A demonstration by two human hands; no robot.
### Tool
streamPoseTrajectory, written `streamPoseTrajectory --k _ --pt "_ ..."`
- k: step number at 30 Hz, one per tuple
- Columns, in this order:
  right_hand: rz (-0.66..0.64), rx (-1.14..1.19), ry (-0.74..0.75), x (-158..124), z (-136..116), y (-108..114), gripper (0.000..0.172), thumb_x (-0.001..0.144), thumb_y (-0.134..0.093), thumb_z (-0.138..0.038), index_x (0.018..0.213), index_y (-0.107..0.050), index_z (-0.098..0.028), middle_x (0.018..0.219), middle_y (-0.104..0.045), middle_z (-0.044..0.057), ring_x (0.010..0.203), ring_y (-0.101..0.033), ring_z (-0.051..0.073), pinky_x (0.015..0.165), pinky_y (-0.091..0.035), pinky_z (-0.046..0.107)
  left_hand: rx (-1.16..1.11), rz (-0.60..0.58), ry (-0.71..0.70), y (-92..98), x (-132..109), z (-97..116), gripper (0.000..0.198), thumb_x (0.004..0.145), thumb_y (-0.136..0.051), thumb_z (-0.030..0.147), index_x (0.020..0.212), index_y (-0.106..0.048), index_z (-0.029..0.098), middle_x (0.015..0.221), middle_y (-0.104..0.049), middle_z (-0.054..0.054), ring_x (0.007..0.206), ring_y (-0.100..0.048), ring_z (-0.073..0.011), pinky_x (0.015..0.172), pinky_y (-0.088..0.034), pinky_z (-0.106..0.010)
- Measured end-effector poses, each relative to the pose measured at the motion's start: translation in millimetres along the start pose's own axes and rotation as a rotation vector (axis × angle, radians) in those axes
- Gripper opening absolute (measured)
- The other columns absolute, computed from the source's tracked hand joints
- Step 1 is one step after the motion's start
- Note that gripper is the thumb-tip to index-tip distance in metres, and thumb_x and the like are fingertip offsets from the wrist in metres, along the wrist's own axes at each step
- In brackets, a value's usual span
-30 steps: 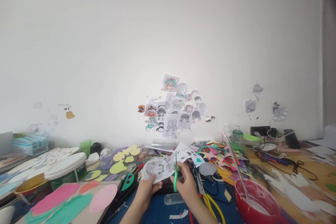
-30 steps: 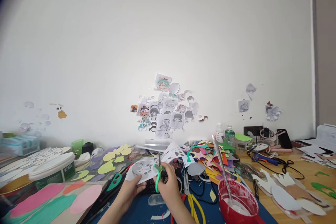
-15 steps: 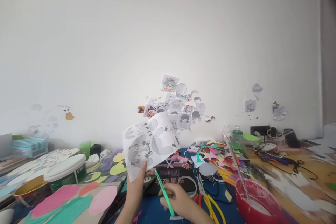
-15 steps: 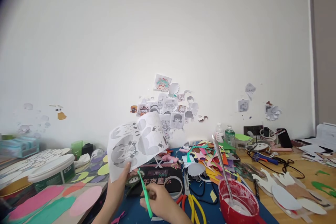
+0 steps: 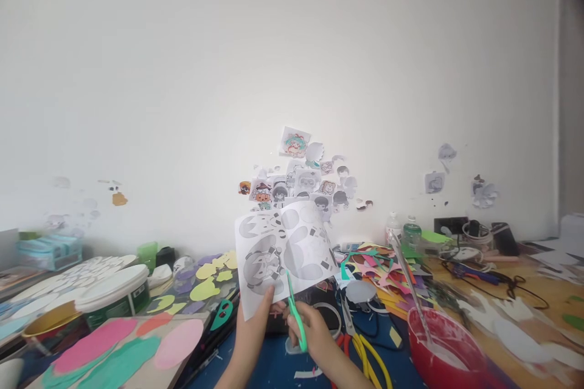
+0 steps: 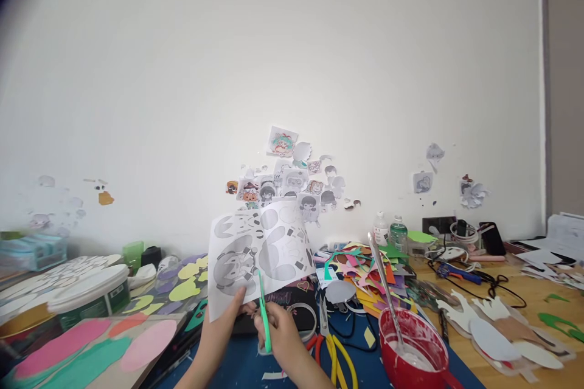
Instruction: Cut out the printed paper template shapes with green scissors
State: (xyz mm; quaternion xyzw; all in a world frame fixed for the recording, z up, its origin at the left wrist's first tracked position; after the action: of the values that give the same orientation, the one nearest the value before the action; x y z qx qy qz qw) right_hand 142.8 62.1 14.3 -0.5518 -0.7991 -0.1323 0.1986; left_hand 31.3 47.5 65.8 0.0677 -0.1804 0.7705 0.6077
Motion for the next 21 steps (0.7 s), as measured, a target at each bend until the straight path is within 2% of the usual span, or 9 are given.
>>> streamPoseTrajectory --k 5,15,21 --pt "0.045 -0.078 0.044 -2 -5 0 0.038 0.078 -0.048 -0.052 0.073 -0.050 -0.014 0.046 -0.042 -0.005 0.042 -0.036 0.007 0.042 -0.031 0.019 0.001 -0.020 -0.032 -1.3 -4 5 0.024 0.062 -0.063 0.037 0.063 -0.055 0.015 0.051 -0.064 -0.005 0.051 -0.062 -0.0203 0.054 -0.051 -0.029" --pt "0.088 -0.211 0.085 -1 7 6 0.034 0.080 -0.046 -0.046 0.075 -0.052 -0.014 0.046 -0.044 -0.004 0.040 -0.042 0.009 0.042 -0.034 0.019 -0.086 0.055 0.004 2.7 -2 2 0.030 0.057 -0.067 0.035 0.073 -0.056 0.013 0.048 -0.063 -0.004 0.046 -0.061 -0.0208 0.050 -0.052 -0.030" --pt "0.113 -0.217 0.106 0 7 7 0.029 0.078 -0.051 -0.042 0.072 -0.053 -0.014 0.044 -0.045 -0.005 0.038 -0.042 0.008 0.042 -0.035 0.019 -0.097 0.073 0.010 3.2 -2 2 0.030 0.055 -0.068 0.037 0.070 -0.056 0.013 0.047 -0.063 -0.005 0.046 -0.061 -0.0214 0.050 -0.051 -0.030"
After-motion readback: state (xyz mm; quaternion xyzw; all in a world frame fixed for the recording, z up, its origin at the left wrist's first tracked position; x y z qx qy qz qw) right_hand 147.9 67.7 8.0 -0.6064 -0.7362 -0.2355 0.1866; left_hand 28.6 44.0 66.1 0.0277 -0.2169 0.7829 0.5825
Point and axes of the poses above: each hand's wrist, its own x-axis towards the middle knuckle, its own y-axis out of the back of the hand, z = x × y, the point moved 8 cm from there along x, towards the middle knuckle
